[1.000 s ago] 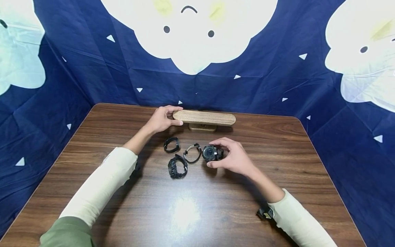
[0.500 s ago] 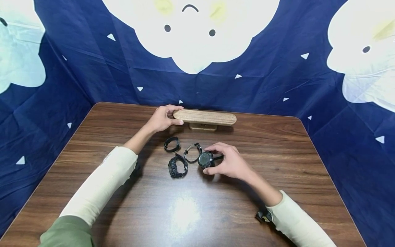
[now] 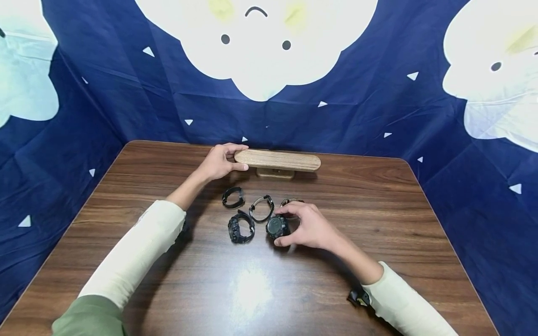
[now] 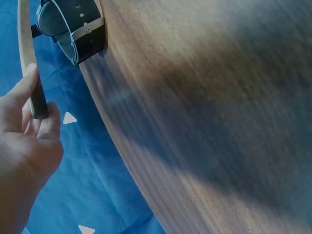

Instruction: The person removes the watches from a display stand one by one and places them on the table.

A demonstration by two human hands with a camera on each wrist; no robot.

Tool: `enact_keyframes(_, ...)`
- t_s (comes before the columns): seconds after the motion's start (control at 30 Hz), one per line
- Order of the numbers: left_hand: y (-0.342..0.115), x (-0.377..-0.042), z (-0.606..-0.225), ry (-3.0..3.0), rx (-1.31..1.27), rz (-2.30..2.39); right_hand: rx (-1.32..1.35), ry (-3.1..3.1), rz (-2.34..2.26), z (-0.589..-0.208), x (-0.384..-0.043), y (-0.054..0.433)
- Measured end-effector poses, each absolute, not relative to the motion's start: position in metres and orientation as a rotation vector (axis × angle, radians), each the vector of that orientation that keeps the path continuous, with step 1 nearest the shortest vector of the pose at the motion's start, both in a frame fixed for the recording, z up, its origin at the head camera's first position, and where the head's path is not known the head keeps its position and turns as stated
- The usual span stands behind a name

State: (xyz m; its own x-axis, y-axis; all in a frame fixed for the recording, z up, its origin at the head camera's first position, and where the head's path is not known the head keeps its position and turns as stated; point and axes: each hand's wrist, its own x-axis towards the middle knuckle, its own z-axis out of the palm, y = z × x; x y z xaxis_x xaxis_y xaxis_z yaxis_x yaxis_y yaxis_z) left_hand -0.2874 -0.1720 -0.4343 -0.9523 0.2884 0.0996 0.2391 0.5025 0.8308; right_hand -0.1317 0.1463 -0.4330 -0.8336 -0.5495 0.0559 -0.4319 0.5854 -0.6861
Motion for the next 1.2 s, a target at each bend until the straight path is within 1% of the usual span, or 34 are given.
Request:
enact_keyframes(0.63, -0.1727, -0.2855, -0.4345, 2.674, 0.486, 1.464, -0.843, 2.695, -0.957, -0.4385, -0.1324, 0.1471)
enact_keyframes(1.2, -0.1724, -0.2855, -0.4329, 2.68, 0.486, 1.456, -0.814, 2.721, -0.859, -0.4336, -0.131, 0.1439)
